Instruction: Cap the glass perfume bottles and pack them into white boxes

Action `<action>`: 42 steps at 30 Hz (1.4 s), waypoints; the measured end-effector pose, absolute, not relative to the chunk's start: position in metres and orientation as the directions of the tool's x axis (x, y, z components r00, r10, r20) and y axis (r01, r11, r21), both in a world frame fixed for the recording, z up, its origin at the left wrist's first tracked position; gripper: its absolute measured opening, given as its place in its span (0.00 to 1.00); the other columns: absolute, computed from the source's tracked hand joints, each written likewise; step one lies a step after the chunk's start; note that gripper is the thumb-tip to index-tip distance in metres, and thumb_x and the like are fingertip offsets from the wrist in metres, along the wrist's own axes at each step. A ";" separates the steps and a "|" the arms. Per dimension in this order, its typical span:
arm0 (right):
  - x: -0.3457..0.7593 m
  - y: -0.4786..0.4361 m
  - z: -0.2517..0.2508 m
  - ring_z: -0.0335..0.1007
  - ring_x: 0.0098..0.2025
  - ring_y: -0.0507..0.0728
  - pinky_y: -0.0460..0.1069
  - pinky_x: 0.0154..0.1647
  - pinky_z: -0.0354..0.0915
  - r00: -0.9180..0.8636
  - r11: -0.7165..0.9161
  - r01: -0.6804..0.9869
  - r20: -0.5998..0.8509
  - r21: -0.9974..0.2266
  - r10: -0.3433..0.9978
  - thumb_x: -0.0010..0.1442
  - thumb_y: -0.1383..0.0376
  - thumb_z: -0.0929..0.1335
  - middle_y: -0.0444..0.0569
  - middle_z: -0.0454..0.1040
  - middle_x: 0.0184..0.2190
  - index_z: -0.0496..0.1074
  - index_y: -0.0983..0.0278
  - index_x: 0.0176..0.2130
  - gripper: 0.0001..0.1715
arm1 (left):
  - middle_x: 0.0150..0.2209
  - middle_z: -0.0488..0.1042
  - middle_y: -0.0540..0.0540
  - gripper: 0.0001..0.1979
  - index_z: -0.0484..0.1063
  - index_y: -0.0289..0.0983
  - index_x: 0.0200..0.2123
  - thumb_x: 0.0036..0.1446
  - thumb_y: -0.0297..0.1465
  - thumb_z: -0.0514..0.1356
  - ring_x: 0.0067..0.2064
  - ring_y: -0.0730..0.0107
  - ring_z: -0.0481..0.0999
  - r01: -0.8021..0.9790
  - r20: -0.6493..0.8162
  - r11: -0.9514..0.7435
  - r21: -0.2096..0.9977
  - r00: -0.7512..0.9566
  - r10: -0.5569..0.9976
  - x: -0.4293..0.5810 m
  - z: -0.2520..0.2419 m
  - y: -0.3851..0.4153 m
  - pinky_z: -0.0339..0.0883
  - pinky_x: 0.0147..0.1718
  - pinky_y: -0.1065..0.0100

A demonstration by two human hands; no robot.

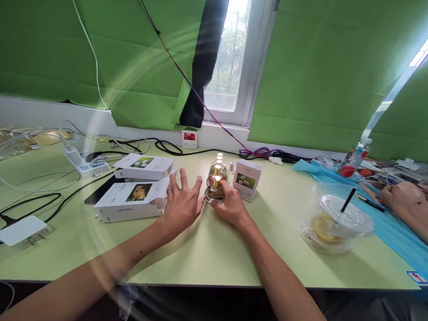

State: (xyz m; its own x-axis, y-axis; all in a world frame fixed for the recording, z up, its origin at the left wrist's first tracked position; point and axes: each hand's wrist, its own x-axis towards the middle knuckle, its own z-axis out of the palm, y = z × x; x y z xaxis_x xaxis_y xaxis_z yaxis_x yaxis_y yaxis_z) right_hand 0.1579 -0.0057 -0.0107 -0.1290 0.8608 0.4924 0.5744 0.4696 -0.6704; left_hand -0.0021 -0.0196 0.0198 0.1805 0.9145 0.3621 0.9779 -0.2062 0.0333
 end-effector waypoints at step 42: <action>0.161 -0.006 -0.009 0.75 0.39 0.60 0.50 0.40 0.68 -0.104 0.460 0.539 0.486 -0.705 0.868 0.53 0.64 0.69 0.52 0.80 0.40 0.70 0.64 0.45 0.18 | 0.73 0.46 0.31 0.35 0.53 0.35 0.67 0.55 0.16 0.52 0.75 0.43 0.39 0.723 0.467 -0.680 0.122 0.562 0.682 0.017 -0.003 -0.045 0.56 0.67 0.41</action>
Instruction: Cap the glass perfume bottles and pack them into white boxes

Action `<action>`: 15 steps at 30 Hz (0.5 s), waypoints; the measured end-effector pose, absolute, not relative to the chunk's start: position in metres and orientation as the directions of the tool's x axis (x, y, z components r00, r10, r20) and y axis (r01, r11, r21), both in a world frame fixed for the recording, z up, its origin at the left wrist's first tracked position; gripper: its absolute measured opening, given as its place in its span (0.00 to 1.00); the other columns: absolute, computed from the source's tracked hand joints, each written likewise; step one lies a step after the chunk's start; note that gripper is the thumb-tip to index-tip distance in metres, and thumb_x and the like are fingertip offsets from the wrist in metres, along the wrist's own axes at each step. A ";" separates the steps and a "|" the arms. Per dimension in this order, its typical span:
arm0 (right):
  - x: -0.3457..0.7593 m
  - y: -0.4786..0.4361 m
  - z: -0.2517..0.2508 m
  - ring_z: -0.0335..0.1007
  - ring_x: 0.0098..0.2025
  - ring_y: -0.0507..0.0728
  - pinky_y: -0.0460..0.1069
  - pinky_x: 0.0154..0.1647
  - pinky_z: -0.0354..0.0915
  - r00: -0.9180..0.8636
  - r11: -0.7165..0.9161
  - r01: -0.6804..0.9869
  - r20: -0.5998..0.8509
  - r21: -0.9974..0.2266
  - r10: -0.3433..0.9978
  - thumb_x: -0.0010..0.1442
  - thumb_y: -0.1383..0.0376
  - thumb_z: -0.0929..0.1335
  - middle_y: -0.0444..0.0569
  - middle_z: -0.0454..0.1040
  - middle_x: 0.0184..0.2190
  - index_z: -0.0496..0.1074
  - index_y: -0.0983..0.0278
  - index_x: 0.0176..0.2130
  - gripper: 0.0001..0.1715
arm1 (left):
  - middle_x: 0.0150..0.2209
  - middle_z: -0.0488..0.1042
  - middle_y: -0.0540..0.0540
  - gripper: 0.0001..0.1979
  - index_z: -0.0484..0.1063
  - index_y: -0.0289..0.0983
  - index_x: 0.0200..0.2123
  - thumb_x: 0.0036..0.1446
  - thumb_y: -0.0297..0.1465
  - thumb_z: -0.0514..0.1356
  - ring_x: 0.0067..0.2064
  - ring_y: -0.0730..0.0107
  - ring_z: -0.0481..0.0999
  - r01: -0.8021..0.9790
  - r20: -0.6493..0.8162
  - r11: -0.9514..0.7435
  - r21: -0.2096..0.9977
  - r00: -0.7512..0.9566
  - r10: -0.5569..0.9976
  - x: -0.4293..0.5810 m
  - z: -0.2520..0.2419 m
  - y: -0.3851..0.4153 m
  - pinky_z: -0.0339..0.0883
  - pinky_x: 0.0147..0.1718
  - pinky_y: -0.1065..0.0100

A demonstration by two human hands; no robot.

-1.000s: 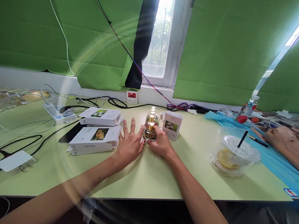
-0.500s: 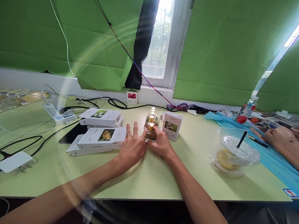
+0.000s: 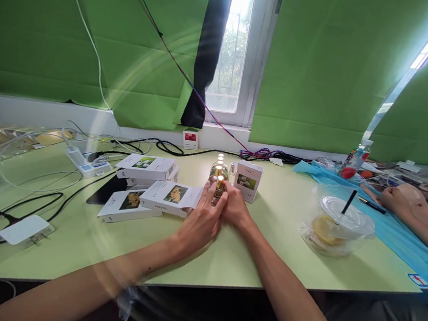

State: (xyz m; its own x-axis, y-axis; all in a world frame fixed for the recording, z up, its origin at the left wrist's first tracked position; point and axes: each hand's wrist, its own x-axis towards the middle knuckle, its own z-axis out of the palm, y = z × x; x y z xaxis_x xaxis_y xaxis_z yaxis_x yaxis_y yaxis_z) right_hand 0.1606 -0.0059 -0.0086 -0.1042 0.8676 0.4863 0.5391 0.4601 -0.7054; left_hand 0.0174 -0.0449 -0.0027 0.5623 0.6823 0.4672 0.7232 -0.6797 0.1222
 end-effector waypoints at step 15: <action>0.163 -0.008 -0.006 0.65 0.32 0.54 0.46 0.32 0.60 -0.119 0.464 0.539 0.482 -0.703 0.868 0.51 0.65 0.65 0.42 0.71 0.29 0.64 0.62 0.34 0.07 | 0.57 0.64 0.33 0.21 0.63 0.35 0.53 0.57 0.16 0.50 0.67 0.48 0.60 0.541 0.535 -0.838 0.078 0.686 0.493 0.015 -0.002 -0.038 0.72 0.58 0.51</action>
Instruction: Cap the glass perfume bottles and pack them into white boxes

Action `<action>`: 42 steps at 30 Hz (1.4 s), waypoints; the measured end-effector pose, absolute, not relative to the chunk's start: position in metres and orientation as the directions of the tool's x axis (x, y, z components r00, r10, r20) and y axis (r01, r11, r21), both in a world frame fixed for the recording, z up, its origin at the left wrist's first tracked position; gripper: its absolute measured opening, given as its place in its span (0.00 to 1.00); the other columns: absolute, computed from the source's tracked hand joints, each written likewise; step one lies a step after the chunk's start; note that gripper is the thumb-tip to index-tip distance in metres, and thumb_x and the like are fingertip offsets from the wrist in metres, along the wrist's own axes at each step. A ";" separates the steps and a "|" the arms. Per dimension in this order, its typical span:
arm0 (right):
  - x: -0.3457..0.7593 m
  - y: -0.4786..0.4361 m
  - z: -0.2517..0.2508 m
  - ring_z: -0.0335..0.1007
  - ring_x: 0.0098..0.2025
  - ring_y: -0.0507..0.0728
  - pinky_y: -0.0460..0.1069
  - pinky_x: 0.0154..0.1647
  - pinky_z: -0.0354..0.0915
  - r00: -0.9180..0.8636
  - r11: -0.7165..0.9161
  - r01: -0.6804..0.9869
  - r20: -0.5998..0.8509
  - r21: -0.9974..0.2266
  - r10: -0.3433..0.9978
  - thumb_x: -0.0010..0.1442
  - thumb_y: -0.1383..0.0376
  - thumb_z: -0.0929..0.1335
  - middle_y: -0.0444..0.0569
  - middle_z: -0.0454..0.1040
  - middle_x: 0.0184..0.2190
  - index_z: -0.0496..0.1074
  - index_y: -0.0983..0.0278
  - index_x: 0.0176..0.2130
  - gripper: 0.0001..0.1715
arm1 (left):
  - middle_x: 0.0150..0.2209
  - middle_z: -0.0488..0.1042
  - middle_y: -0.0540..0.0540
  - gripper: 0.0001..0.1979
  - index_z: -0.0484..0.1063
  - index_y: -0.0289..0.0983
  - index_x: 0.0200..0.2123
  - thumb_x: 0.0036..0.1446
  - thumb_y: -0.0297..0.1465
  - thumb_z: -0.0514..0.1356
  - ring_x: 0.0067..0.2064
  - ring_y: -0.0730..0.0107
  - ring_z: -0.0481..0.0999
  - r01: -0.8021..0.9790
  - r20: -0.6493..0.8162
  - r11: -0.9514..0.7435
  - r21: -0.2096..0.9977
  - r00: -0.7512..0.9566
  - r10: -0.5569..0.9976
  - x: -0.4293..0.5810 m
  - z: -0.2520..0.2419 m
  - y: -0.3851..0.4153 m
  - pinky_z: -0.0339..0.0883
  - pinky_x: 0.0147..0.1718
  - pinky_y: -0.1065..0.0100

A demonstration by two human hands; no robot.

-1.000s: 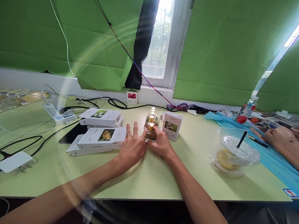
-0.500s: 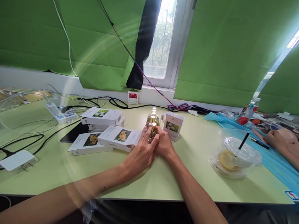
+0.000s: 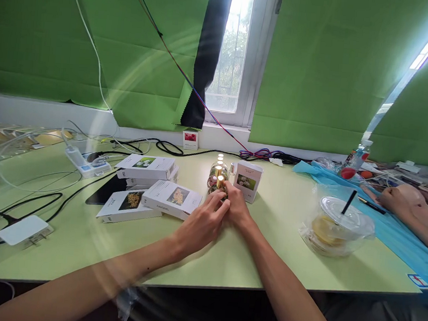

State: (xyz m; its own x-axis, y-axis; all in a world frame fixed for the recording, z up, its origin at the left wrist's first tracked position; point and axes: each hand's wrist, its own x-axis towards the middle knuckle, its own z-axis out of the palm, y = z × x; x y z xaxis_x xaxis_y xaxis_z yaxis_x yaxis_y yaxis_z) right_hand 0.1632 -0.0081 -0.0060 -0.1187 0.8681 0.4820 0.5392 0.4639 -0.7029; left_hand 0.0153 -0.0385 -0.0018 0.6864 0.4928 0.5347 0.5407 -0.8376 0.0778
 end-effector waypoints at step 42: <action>0.161 -0.001 -0.012 0.71 0.37 0.57 0.48 0.37 0.64 -0.081 0.435 0.573 0.481 -0.694 0.873 0.53 0.63 0.69 0.48 0.77 0.35 0.71 0.64 0.41 0.14 | 0.48 0.73 0.34 0.28 0.63 0.32 0.61 0.56 0.17 0.51 0.52 0.49 0.74 0.881 0.248 -0.471 -0.049 0.467 0.849 0.003 0.017 -0.025 0.58 0.61 0.45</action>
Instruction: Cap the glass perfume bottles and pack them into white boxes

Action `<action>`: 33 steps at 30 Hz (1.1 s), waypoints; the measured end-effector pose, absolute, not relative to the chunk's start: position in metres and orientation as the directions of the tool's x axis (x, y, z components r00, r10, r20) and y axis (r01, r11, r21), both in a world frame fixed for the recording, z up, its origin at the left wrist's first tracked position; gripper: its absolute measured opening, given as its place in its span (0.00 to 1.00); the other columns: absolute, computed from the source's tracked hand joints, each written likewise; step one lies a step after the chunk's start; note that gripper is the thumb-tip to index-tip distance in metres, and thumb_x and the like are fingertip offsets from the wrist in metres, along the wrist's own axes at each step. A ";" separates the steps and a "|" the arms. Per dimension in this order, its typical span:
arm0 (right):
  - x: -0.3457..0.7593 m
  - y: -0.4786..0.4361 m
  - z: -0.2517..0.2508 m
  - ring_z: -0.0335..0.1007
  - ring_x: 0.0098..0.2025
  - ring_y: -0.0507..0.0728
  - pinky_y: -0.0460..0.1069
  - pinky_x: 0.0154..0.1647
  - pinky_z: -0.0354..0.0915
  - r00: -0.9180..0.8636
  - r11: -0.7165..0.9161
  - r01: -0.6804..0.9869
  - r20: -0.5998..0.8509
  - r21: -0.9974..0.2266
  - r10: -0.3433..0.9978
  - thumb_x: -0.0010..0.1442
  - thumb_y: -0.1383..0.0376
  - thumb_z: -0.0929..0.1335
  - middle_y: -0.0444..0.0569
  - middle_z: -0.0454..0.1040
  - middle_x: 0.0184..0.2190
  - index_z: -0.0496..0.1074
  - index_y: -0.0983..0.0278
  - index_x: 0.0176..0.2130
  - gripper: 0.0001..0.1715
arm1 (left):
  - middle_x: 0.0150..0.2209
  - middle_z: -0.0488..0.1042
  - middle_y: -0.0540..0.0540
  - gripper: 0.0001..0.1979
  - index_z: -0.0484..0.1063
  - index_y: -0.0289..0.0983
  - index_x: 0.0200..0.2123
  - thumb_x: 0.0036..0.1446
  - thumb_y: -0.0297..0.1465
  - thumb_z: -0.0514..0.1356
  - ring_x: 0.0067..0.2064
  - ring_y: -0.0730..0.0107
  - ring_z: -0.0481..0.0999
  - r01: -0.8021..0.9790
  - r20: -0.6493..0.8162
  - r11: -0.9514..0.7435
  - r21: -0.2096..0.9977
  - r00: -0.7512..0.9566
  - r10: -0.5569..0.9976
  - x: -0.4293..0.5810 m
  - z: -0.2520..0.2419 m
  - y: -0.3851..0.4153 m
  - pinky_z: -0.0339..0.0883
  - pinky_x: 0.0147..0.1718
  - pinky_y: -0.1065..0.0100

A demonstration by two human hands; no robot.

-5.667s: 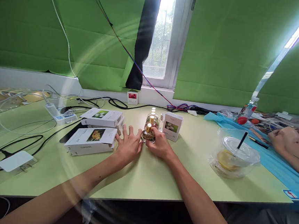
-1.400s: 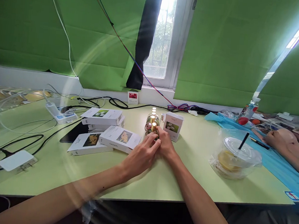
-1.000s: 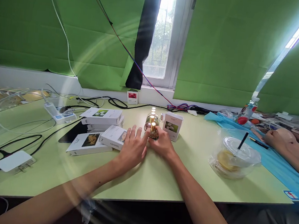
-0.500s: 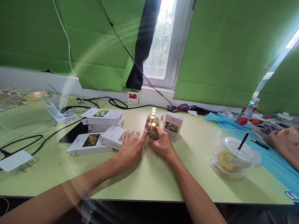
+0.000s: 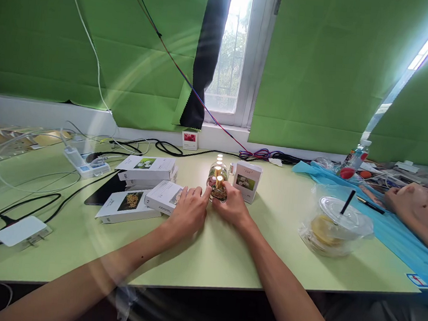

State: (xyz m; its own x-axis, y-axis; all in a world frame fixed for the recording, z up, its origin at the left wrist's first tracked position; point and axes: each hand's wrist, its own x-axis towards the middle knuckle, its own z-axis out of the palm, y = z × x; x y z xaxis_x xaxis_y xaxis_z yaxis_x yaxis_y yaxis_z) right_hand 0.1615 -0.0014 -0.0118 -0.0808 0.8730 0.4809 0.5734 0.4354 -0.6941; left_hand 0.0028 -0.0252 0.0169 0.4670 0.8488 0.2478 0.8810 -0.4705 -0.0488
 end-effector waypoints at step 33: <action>0.166 -0.003 -0.011 0.70 0.36 0.57 0.48 0.36 0.63 -0.133 0.462 0.530 0.468 -0.711 0.874 0.47 0.67 0.65 0.46 0.76 0.34 0.69 0.64 0.40 0.17 | 0.41 0.70 0.43 0.09 0.71 0.37 0.40 0.67 0.34 0.53 0.44 0.62 0.72 0.590 0.589 -0.747 0.306 0.499 0.636 0.007 0.021 -0.035 0.70 0.44 0.61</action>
